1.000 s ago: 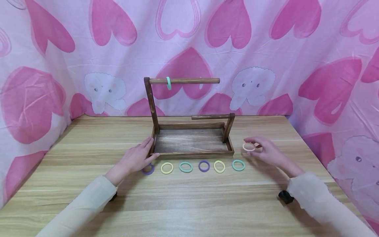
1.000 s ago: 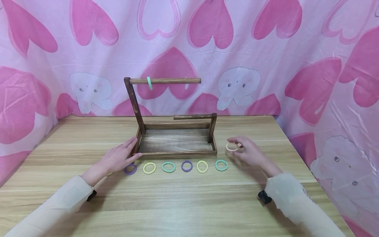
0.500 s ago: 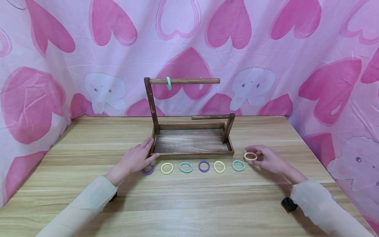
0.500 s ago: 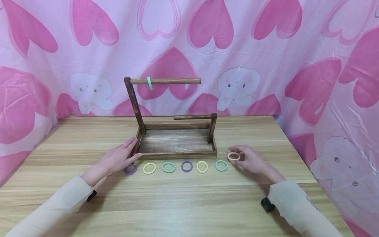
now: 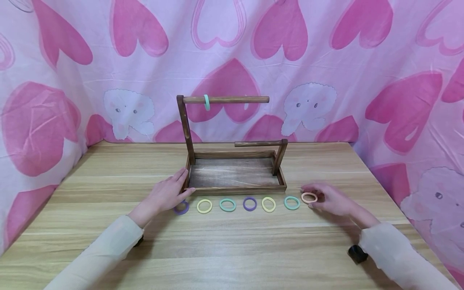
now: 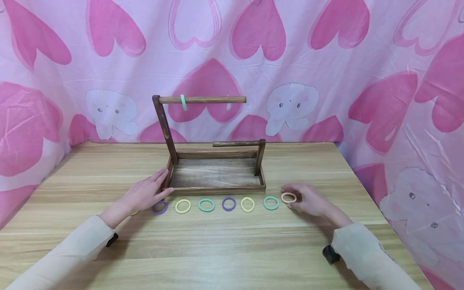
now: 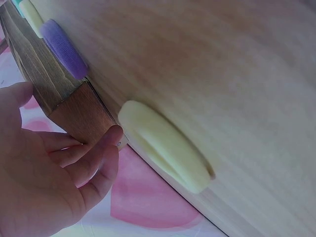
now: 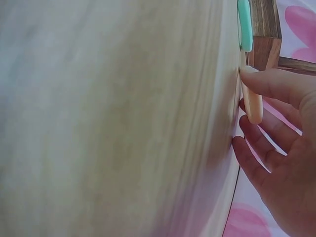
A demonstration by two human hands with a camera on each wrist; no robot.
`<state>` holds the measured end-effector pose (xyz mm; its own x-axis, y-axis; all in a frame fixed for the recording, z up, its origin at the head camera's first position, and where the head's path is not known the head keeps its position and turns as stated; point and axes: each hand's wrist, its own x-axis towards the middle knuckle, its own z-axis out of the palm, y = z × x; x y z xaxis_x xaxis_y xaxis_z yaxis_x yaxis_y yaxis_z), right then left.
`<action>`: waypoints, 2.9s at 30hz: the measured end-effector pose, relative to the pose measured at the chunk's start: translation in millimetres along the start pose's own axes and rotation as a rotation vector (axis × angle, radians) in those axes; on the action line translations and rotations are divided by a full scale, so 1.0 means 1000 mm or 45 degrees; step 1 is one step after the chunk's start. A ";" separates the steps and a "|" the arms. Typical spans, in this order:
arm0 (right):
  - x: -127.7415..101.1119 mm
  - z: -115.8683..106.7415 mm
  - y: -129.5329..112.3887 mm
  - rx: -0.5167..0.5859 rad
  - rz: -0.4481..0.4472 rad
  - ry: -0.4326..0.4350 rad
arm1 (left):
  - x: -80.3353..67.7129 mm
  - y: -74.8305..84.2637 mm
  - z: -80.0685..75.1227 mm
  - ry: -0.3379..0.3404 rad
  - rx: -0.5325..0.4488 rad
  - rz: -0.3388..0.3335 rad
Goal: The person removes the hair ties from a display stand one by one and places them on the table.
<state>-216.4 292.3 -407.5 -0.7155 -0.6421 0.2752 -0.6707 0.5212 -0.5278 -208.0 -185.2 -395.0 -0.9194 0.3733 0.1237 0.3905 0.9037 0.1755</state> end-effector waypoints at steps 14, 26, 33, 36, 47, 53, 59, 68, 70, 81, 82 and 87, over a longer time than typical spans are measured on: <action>-0.002 -0.003 0.000 0.036 0.071 -0.073 | 0.000 -0.002 0.002 -0.012 0.006 0.002; 0.018 -0.013 0.011 0.060 0.164 0.078 | 0.000 -0.002 0.002 0.000 -0.007 0.005; 0.034 -0.019 0.014 0.092 0.253 0.162 | 0.000 -0.001 0.002 -0.003 -0.011 0.002; 0.039 -0.022 0.013 0.138 0.277 0.188 | 0.000 -0.001 0.002 -0.001 -0.009 0.000; 0.062 -0.038 0.020 0.203 0.313 0.238 | 0.000 -0.001 0.002 0.002 -0.016 -0.001; 0.076 -0.051 0.013 0.224 0.359 0.282 | 0.000 -0.002 0.002 0.001 -0.015 0.001; 0.091 -0.063 0.009 0.242 0.405 0.324 | 0.000 -0.002 0.002 -0.011 -0.009 -0.007; 0.115 -0.076 0.004 0.254 0.493 0.326 | 0.000 -0.002 0.002 -0.014 -0.015 -0.005; 0.121 -0.079 0.002 0.265 0.491 0.323 | 0.000 -0.002 0.002 -0.016 -0.017 -0.005; 0.152 -0.093 -0.020 0.323 0.457 0.297 | 0.000 0.000 0.000 -0.020 -0.016 -0.013; 0.155 -0.094 -0.022 0.317 0.452 0.297 | 0.000 0.000 0.000 -0.017 -0.017 -0.012; 0.170 -0.098 -0.031 0.290 0.409 0.339 | 0.000 -0.001 0.001 -0.014 -0.017 -0.009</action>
<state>-336.1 222.3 -265.3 -0.9250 -0.2865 0.2495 -0.3682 0.5140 -0.7747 -208.2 -185.9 -395.9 -0.9227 0.3691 0.1114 0.3844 0.9036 0.1891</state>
